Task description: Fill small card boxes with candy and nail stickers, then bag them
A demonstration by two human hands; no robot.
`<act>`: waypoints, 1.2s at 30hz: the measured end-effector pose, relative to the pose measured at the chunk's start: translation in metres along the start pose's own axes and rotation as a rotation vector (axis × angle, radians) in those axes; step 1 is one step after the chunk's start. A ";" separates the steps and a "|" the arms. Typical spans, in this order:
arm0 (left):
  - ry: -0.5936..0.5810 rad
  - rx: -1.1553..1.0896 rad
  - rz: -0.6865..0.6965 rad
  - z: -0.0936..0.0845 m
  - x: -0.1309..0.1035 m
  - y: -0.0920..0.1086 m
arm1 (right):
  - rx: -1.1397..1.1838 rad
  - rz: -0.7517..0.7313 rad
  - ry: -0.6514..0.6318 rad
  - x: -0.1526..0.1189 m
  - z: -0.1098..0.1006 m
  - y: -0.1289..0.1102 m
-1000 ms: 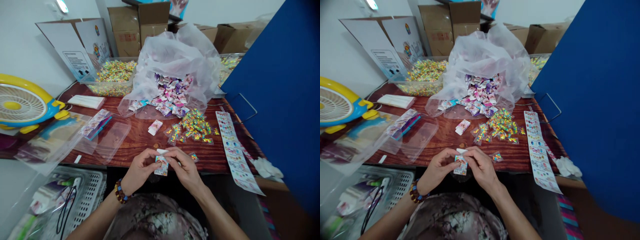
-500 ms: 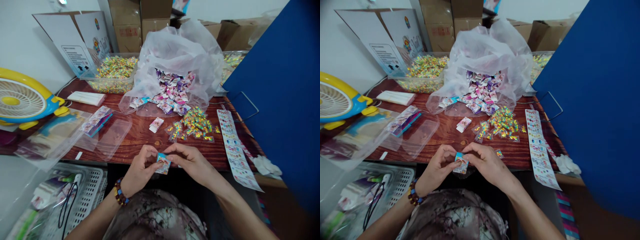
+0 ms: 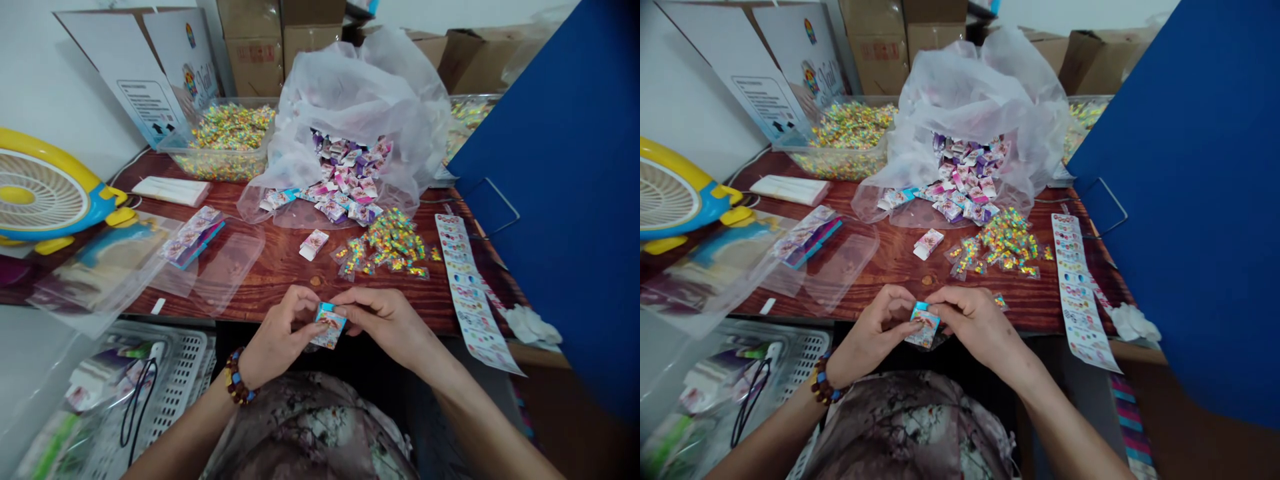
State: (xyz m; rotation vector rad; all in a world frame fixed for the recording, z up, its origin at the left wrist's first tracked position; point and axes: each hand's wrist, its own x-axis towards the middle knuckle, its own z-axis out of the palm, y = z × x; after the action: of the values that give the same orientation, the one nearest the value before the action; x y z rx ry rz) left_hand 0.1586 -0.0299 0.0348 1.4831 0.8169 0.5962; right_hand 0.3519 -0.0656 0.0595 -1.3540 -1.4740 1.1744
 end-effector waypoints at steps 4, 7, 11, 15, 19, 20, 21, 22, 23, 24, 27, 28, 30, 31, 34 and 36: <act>0.024 -0.009 -0.001 0.000 0.000 -0.001 | -0.181 -0.186 -0.003 -0.001 -0.002 0.000; 0.054 -0.031 0.012 0.001 0.000 -0.001 | -0.244 -0.270 -0.027 -0.004 -0.001 0.003; 0.056 -0.074 0.015 0.003 0.001 -0.003 | -0.250 -0.258 0.069 -0.010 0.005 0.009; 0.047 -0.129 0.017 0.005 0.003 -0.006 | -0.195 -0.256 0.151 -0.013 0.009 0.016; 0.032 -0.170 -0.012 0.006 0.004 -0.007 | -0.104 -0.241 0.103 -0.013 0.006 0.022; 0.025 -0.169 -0.022 0.006 0.004 -0.008 | -0.082 -0.227 0.088 -0.012 0.006 0.023; 0.015 -0.161 -0.031 0.006 0.005 -0.008 | -0.061 -0.211 0.075 -0.012 0.007 0.025; 0.002 -0.149 -0.039 0.007 0.006 -0.009 | -0.045 -0.198 0.068 -0.012 0.008 0.026; -0.014 -0.134 -0.048 0.007 0.007 -0.009 | -0.039 -0.192 0.063 -0.012 0.009 0.027; -0.033 -0.111 -0.056 0.006 0.009 -0.011 | -0.048 -0.195 0.058 -0.012 0.009 0.028; -0.008 0.075 -0.042 -0.003 0.019 -0.016 | -0.186 -0.197 0.085 -0.016 -0.001 0.040; 0.049 0.181 -0.009 -0.009 0.024 -0.019 | -0.257 -0.180 0.126 -0.019 -0.013 0.048; 0.167 0.394 0.088 -0.024 0.037 -0.026 | -0.405 -0.124 0.280 -0.026 -0.049 0.071; 0.179 0.478 0.125 -0.032 0.045 -0.030 | -0.488 -0.108 0.370 -0.032 -0.073 0.084; 0.221 0.725 0.173 -0.051 0.065 -0.038 | -0.755 -0.001 0.580 -0.048 -0.152 0.124; 0.230 0.892 0.165 -0.058 0.073 -0.041 | -0.898 0.107 0.568 -0.054 -0.193 0.146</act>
State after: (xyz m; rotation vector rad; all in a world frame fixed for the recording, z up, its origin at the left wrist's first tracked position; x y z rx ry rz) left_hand 0.1530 0.0622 -0.0084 2.3357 1.2374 0.5538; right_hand 0.5804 -0.0975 -0.0318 -2.1428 -1.5382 0.0700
